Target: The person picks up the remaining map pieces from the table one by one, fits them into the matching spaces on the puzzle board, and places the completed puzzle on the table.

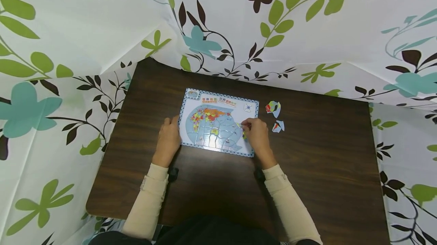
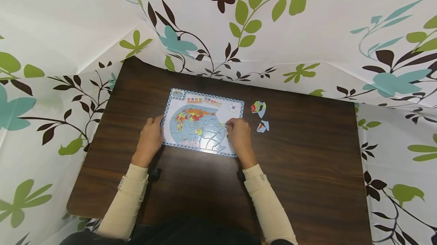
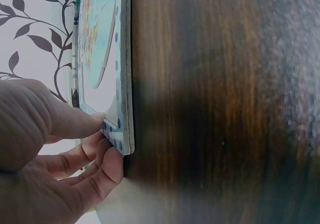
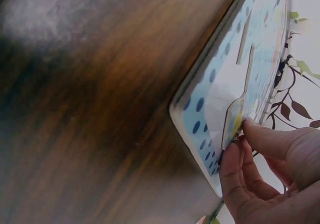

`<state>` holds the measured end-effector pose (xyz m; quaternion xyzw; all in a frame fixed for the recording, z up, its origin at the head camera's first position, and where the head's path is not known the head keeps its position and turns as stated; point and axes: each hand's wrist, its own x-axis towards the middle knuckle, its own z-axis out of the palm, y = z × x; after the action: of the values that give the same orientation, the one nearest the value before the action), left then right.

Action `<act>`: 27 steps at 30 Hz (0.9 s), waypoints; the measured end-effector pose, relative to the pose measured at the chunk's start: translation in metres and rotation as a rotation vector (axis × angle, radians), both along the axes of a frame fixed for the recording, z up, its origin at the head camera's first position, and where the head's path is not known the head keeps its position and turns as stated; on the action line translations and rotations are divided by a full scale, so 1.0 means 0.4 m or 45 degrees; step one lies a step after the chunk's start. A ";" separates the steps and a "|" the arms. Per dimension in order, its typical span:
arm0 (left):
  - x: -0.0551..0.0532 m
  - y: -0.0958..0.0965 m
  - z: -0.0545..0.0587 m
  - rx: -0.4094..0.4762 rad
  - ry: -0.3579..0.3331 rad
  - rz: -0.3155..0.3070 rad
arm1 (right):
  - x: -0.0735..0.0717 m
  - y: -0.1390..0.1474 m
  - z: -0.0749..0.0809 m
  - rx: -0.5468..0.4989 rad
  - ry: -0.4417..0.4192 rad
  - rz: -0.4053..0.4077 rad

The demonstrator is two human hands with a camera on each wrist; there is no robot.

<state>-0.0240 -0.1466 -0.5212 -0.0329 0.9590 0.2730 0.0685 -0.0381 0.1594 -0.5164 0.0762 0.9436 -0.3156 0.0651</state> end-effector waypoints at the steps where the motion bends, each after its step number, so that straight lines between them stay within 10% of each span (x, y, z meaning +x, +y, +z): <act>1: 0.000 -0.001 -0.001 -0.001 -0.002 0.003 | 0.001 -0.001 -0.001 -0.002 0.001 0.001; 15: 0.006 -0.004 -0.008 -0.003 0.011 0.007 | 0.015 0.001 -0.002 0.002 0.028 0.054; 27: 0.001 -0.003 -0.004 0.003 0.020 -0.013 | 0.016 0.120 0.029 -0.068 0.148 -0.133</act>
<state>-0.0237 -0.1478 -0.5227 -0.0259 0.9593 0.2742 0.0624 -0.0318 0.2076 -0.5049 0.1052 0.9318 -0.3474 -0.0045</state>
